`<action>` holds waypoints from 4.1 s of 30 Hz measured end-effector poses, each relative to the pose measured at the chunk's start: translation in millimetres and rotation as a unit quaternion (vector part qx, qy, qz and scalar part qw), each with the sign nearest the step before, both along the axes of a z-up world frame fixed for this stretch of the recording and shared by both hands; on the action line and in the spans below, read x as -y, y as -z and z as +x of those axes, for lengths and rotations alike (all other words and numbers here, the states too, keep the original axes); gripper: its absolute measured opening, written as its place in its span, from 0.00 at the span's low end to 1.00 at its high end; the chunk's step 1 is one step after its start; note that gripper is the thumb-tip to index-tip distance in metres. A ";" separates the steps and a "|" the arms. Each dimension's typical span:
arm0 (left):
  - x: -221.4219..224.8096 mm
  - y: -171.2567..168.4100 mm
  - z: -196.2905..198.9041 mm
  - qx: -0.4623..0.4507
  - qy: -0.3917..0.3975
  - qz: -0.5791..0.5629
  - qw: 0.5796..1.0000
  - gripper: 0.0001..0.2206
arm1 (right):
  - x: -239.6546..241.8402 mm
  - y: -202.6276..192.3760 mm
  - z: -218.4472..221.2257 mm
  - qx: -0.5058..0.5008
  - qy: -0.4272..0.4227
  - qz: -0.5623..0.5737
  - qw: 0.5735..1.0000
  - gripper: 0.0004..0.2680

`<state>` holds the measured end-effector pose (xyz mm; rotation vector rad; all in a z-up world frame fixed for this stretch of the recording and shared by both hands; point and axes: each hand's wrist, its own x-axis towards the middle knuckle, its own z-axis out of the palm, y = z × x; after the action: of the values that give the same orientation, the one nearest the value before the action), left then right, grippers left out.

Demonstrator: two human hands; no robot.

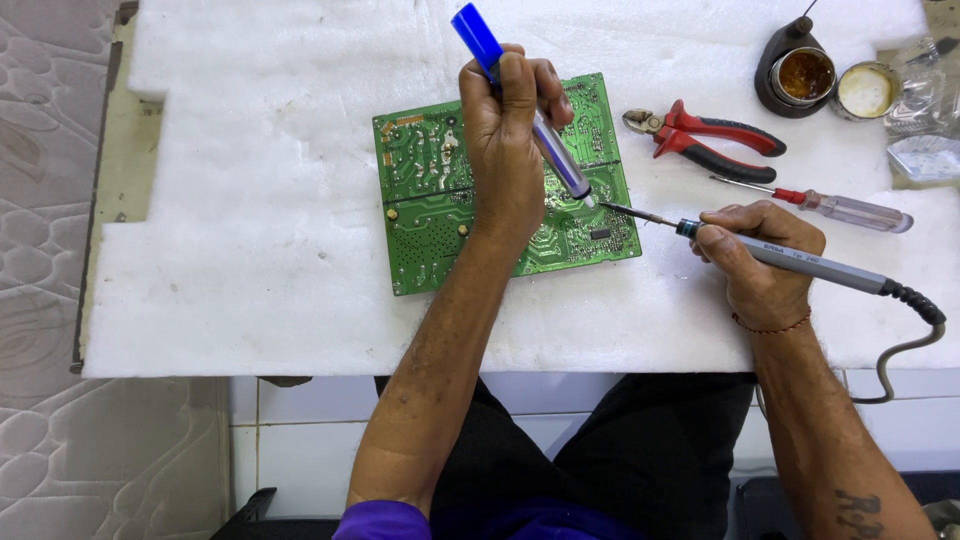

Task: Desoldering components from a printed circuit board using a soldering iron and a desoldering pump.

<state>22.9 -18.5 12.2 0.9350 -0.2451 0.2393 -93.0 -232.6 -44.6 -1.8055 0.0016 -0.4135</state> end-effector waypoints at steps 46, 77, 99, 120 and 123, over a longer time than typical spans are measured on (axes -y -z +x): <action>1.0 39.9 -36.7 0.085 -0.043 0.184 0.978 0.13 | 0.3 -4.6 0.1 -0.018 0.009 -0.058 0.998 0.04; -27.2 24.0 -24.5 0.026 -0.094 0.066 0.993 0.11 | 1.7 3.5 1.8 0.021 0.014 0.065 0.998 0.05; -13.9 46.4 -25.1 0.025 -0.047 0.086 0.995 0.13 | 0.2 3.4 0.9 -0.008 -0.003 0.013 1.000 0.06; -10.9 52.6 -23.1 0.044 -0.035 0.058 0.997 0.13 | -2.7 1.8 1.3 0.007 -0.003 -0.028 1.000 0.04; -11.2 52.6 -23.5 0.040 -0.034 0.058 0.997 0.14 | -2.2 2.2 0.8 0.001 -0.002 -0.021 1.000 0.04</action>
<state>-0.6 -7.3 -40.4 1.0508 -0.3026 0.3285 -92.2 -230.4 -46.7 -1.8457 -0.0127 -0.4152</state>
